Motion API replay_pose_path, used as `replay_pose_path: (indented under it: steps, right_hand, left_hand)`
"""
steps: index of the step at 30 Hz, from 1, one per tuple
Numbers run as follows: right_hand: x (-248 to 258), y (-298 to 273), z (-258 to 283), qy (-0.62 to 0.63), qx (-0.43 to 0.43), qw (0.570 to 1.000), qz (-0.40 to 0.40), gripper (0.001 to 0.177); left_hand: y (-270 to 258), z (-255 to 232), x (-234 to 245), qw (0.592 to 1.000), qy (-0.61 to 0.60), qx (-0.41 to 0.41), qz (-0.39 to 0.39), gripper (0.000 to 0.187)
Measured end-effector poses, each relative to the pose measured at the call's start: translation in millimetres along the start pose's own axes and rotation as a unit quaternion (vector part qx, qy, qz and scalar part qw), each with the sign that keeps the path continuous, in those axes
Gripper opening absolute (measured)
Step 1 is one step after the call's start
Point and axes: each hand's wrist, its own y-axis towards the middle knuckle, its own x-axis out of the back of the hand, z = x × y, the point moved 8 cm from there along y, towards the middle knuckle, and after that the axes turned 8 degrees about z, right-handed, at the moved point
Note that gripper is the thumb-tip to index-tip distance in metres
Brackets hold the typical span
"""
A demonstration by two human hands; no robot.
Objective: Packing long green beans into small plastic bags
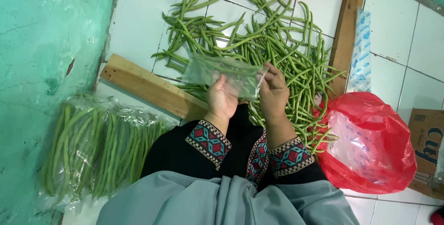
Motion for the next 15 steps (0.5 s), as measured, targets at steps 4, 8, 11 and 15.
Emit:
replay_pose_path:
  steps: [4,8,11,15]
  right_hand:
    - [0,0,18,-0.018,-0.020,0.999,0.020,0.019]
    - [33,-15,-26,-0.035,-0.046,0.998,-0.017,0.014]
    - [42,-33,-74,-0.133,-0.115,0.984,0.024,0.013]
    - [29,-52,-141,-0.300,-0.127,0.936,0.137,0.012]
  left_hand:
    - [3,-9,-2,1.000,0.010,0.007,0.003,0.039]
    - [25,-29,18,0.994,-0.036,-0.084,0.058,0.022]
    - [40,-37,34,0.987,-0.048,-0.120,0.091,0.023]
    - [36,-46,26,0.977,-0.059,-0.150,0.139,0.026]
